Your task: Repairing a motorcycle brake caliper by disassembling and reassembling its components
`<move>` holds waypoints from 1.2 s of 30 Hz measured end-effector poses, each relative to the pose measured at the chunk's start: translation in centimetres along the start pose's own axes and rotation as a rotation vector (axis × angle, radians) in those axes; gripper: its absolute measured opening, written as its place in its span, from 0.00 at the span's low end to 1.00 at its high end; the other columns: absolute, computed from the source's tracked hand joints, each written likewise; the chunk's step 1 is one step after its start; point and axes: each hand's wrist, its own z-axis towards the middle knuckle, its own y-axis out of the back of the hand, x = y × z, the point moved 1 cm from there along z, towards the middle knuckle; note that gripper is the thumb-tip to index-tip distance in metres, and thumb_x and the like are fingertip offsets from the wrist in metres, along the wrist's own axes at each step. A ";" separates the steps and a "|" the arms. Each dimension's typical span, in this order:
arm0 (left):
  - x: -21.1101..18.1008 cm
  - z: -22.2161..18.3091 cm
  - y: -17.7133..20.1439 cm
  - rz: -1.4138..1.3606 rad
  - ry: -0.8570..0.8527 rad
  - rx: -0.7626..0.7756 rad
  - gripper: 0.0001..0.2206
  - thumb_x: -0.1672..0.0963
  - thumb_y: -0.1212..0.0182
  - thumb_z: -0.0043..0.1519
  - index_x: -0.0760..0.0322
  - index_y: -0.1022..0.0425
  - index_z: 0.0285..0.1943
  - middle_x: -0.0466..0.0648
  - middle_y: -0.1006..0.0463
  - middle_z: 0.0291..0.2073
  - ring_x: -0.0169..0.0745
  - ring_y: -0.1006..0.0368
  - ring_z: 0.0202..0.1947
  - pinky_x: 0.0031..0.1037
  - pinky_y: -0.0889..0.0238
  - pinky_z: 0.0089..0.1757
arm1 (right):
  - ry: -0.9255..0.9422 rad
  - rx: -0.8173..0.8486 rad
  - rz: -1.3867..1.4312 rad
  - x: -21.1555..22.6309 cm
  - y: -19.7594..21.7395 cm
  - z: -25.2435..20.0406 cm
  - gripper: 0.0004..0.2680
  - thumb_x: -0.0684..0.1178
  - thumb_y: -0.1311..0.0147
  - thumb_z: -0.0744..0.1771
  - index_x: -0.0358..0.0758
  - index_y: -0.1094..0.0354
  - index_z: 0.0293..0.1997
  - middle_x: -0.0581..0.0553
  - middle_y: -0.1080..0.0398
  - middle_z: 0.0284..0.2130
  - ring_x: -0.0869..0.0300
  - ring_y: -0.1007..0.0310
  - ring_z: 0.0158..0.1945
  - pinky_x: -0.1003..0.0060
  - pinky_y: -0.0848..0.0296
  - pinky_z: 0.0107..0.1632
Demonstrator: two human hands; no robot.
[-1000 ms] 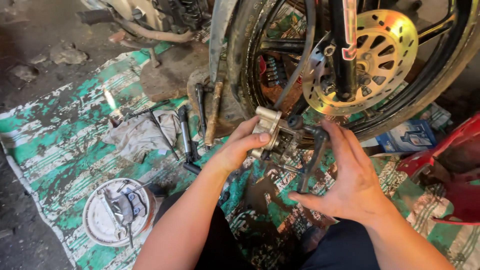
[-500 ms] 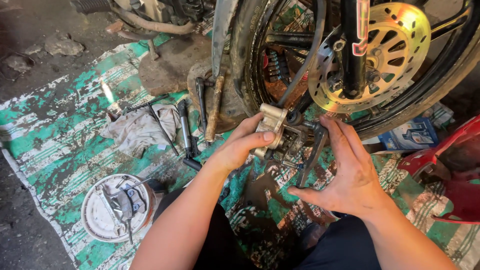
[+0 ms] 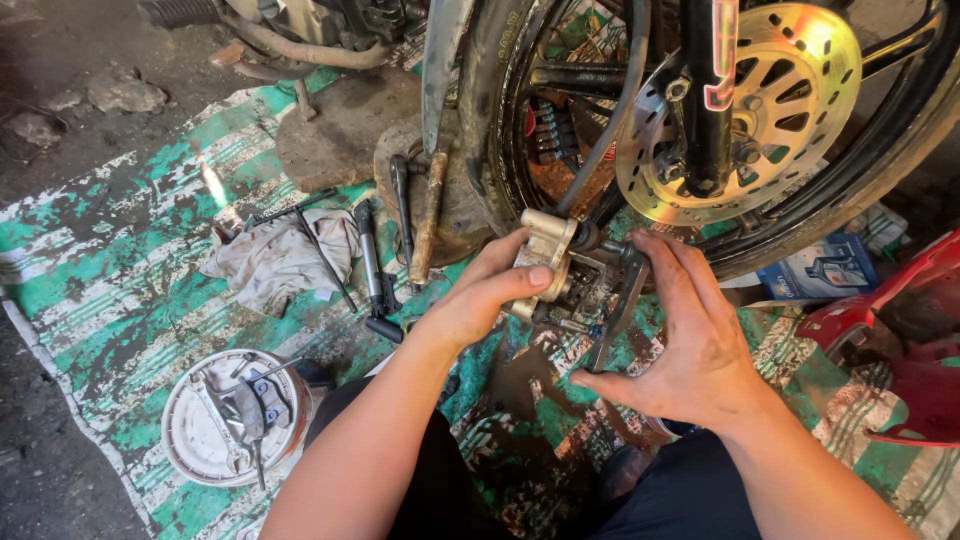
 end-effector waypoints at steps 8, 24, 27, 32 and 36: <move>-0.8 0.0 -0.5 0.040 0.005 -0.009 0.28 0.49 0.37 0.61 0.76 0.26 0.63 0.53 0.18 0.47 0.41 0.25 0.47 0.30 0.34 0.51 | -0.001 -0.003 -0.009 0.2 -0.1 0.0 0.52 0.59 0.14 0.46 0.23 0.40 0.75 0.27 0.33 0.67 0.41 0.24 0.65 0.53 0.25 0.67; -2.3 -0.6 -1.5 0.098 0.071 -0.074 0.33 0.50 0.35 0.59 0.75 0.28 0.72 0.52 0.18 0.51 0.40 0.27 0.48 0.29 0.34 0.50 | 0.133 -0.046 -0.288 1.1 0.3 0.2 0.46 0.67 0.19 0.53 0.19 0.36 0.70 0.26 0.31 0.63 0.39 0.27 0.62 0.52 0.25 0.62; -2.8 -0.8 -2.1 0.167 0.070 -0.101 0.27 0.53 0.33 0.60 0.68 0.25 0.69 0.50 0.16 0.47 0.38 0.24 0.42 0.27 0.30 0.43 | 0.119 -0.063 -0.397 1.8 0.3 0.1 0.46 0.68 0.19 0.51 0.23 0.32 0.70 0.30 0.29 0.61 0.40 0.26 0.60 0.55 0.21 0.54; -2.6 -0.8 -1.9 0.168 0.058 -0.095 0.27 0.53 0.34 0.60 0.66 0.25 0.70 0.50 0.16 0.48 0.39 0.24 0.42 0.27 0.31 0.45 | 0.184 -0.117 -0.250 1.3 0.1 -0.2 0.46 0.66 0.16 0.52 0.19 0.35 0.69 0.25 0.31 0.61 0.38 0.25 0.59 0.50 0.22 0.59; -1.7 -0.5 -1.4 0.149 0.051 -0.078 0.32 0.49 0.36 0.58 0.73 0.26 0.68 0.52 0.17 0.48 0.41 0.26 0.46 0.29 0.34 0.48 | 0.145 -0.122 -0.197 1.4 0.1 -0.1 0.45 0.62 0.15 0.52 0.19 0.35 0.69 0.25 0.32 0.61 0.38 0.22 0.59 0.51 0.20 0.58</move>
